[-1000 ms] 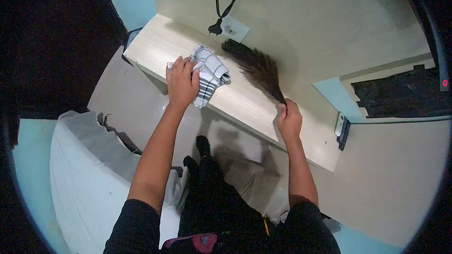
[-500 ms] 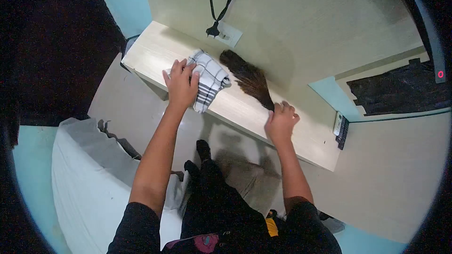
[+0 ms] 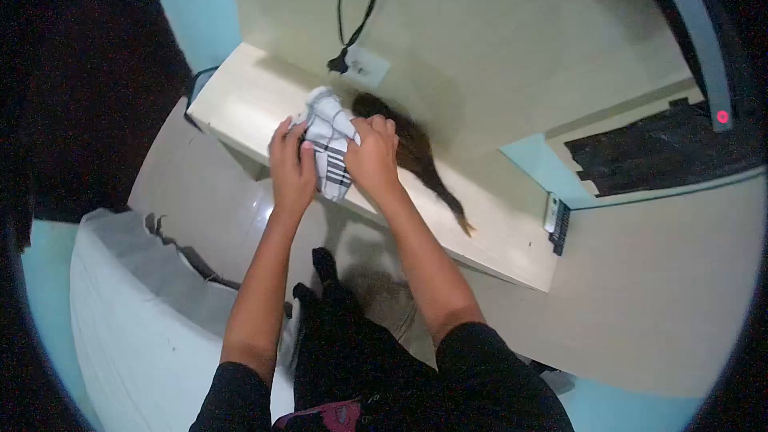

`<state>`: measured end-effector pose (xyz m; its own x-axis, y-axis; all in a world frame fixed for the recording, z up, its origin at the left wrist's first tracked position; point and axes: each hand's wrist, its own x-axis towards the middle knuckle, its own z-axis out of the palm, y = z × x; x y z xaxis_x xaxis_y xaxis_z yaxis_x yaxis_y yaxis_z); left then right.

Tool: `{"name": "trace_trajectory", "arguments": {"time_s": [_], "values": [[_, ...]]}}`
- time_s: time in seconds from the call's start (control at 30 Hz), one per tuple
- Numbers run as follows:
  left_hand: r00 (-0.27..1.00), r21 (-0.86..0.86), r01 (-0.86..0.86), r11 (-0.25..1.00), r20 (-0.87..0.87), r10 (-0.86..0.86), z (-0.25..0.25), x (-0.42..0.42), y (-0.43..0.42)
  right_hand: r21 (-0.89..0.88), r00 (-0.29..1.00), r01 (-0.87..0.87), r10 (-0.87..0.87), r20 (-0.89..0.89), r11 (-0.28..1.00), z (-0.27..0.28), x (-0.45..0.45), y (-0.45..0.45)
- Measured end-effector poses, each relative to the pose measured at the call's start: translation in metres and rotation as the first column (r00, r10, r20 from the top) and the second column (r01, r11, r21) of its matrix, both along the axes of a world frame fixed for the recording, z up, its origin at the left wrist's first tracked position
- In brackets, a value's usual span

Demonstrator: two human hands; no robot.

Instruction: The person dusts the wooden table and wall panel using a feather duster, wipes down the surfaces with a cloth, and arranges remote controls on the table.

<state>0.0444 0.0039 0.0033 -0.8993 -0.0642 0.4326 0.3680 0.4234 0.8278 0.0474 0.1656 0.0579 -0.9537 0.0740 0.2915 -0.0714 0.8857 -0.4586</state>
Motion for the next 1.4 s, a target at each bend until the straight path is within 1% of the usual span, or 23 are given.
{"name": "trace_trajectory", "arguments": {"time_s": [0.03, 0.07, 0.1, 0.17, 0.23, 0.3, 0.37, 0.43, 0.47, 0.57, 0.6, 0.7, 0.8, 0.83, 0.9, 0.93, 1.03, 1.07, 1.17, 1.2, 1.3, 1.33, 1.4], "values": [[1.000, 0.070, -0.019, 0.997, 0.005, 0.019, 0.008, 0.002, 0.001, -0.015, 0.996, 0.001, -0.002, -0.093, 1.000, 0.017, 0.009, 0.007], [0.999, -0.009, -0.023, 1.000, -0.024, 0.023, 0.008, -0.002, 0.000, -0.061, 0.968, 0.008, -0.023, -0.251, 0.998, 0.033, 0.019, 0.016], [0.998, -0.023, -0.047, 0.999, -0.047, 0.046, 0.008, -0.008, 0.002, -0.049, 0.932, 0.009, -0.026, -0.362, 0.999, 0.061, 0.031, 0.025], [0.999, 0.038, -0.029, 0.999, -0.030, 0.030, 0.016, -0.018, 0.013, -0.053, 0.860, 0.123, -0.133, -0.492, 0.991, 0.109, 0.050, 0.053], [0.998, -0.023, 0.004, 1.000, -0.057, -0.006, 0.025, -0.030, 0.021, 0.142, 0.744, 0.290, -0.130, -0.656, 0.946, 0.151, 0.058, 0.092], [0.999, -0.074, 0.022, 0.997, -0.028, -0.024, 0.017, -0.040, 0.034, 0.150, 0.581, 0.441, -0.154, -0.799, 0.885, 0.186, 0.049, 0.124], [0.999, -0.170, 0.018, 0.985, -0.023, -0.022, 0.004, -0.040, 0.042, 0.305, 0.523, 0.599, -0.072, -0.849, 0.741, 0.211, 0.038, 0.155], [0.999, -0.305, -0.007, 0.952, -0.052, -0.010, -0.004, -0.035, 0.046, 0.310, 0.425, 0.705, -0.030, -0.904, 0.638, 0.221, 0.017, 0.169], [0.999, -0.302, -0.002, 0.953, -0.036, -0.009, -0.006, -0.034, 0.048, 0.303, 0.378, 0.755, -0.007, -0.926, 0.581, 0.222, 0.014, 0.173], [1.000, -0.327, 0.005, 0.945, 0.004, -0.004, -0.003, -0.036, 0.045, 0.292, 0.344, 0.823, -0.019, -0.939, 0.488, 0.219, 0.023, 0.171], [1.000, -0.355, 0.023, 0.934, 0.018, -0.018, -0.001, -0.035, 0.045, 0.278, 0.370, 0.832, -0.106, -0.923, 0.481, 0.217, 0.029, 0.163], [0.999, -0.423, 0.048, 0.905, 0.039, -0.035, 0.004, -0.035, 0.048, 0.160, 0.531, 0.558, -0.202, -0.823, 0.814, 0.216, 0.029, 0.172], [0.999, -0.430, 0.022, 0.903, -0.019, -0.033, 0.001, -0.036, 0.049, 0.171, 0.430, 0.546, -0.098, -0.898, 0.820, 0.209, 0.010, 0.169], [0.998, -0.424, 0.008, 0.906, -0.051, -0.033, 0.001, -0.036, 0.049, 0.234, 0.421, 0.585, -0.045, -0.906, 0.776, 0.202, 0.003, 0.169], [0.999, -0.438, 0.033, 0.898, -0.015, -0.044, -0.001, -0.034, 0.050, 0.343, 0.412, 0.655, 0.061, -0.909, 0.674, 0.186, -0.008, 0.171], [0.999, -0.451, 0.039, 0.891, -0.013, -0.050, -0.003, -0.033, 0.050, 0.420, 0.499, 0.650, 0.061, -0.864, 0.633, 0.181, -0.008, 0.174], [0.998, -0.547, 0.035, 0.837, -0.017, -0.053, 0.001, -0.033, 0.051, 0.429, 0.518, 0.712, -0.004, -0.855, 0.557, 0.196, -0.016, 0.182], [0.998, -0.584, 0.031, 0.811, -0.020, -0.053, 0.003, -0.033, 0.052, 0.408, 0.488, 0.682, 0.038, -0.872, 0.607, 0.208, -0.022, 0.182], [0.999, -0.640, 0.013, 0.768, -0.017, -0.031, 0.001, -0.032, 0.054, 0.466, 0.514, 0.646, 0.107, -0.851, 0.605, 0.238, -0.036, 0.163], [1.000, -0.643, 0.010, 0.766, -0.017, -0.026, 0.001, -0.032, 0.054, 0.477, 0.475, 0.660, 0.169, -0.863, 0.581, 0.240, -0.046, 0.161], [1.000, -0.653, -0.003, 0.757, -0.018, -0.012, 0.000, -0.031, 0.053, 0.574, 0.598, 0.734, 0.053, -0.800, 0.363, 0.220, -0.039, 0.149], [1.000, -0.658, -0.007, 0.753, -0.023, -0.011, -0.001, -0.031, 0.053, 0.615, 0.638, 0.708, 0.059, -0.768, 0.348, 0.210, -0.036, 0.154], [1.000, -0.659, -0.002, 0.752, -0.023, -0.017, -0.001, -0.030, 0.053, 0.672, 0.677, 0.629, 0.150, -0.720, 0.390, 0.205, -0.024, 0.173]]}}
